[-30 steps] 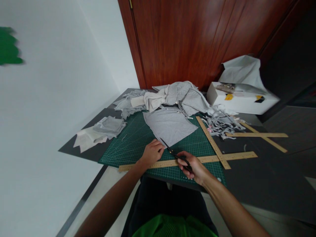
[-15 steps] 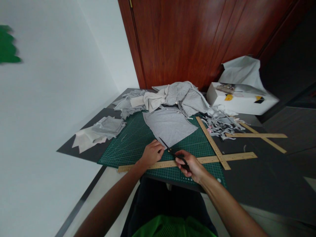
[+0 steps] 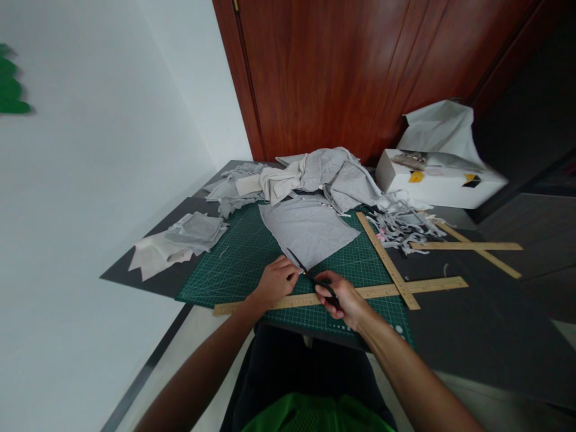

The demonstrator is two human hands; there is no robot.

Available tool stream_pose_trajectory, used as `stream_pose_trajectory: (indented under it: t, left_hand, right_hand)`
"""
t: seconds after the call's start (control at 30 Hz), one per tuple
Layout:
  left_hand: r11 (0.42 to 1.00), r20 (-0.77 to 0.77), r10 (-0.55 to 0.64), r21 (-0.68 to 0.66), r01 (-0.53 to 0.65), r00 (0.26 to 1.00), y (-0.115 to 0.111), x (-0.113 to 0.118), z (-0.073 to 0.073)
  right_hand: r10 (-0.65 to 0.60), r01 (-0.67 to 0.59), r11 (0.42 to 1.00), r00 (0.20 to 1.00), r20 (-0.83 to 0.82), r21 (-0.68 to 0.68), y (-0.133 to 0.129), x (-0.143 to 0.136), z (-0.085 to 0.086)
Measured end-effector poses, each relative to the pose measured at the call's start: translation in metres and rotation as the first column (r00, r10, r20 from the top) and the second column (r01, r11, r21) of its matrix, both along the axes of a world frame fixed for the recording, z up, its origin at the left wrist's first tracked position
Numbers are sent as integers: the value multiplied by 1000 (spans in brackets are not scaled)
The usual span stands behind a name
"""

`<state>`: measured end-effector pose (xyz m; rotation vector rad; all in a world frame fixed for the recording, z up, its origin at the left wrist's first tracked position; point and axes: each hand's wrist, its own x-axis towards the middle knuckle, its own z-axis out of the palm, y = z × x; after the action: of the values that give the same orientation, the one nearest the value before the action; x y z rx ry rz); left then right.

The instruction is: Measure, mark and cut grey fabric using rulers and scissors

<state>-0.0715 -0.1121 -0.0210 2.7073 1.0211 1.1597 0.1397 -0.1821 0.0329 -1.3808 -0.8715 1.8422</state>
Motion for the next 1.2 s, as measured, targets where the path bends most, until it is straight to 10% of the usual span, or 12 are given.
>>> stream_pose_trajectory:
  t: [1.2]
  left_hand:
    - [997,90,-6,-79,13,996,-3,-1,2]
  right_hand:
    - [28,-28,1000,999,-17,-13,35,-8,2]
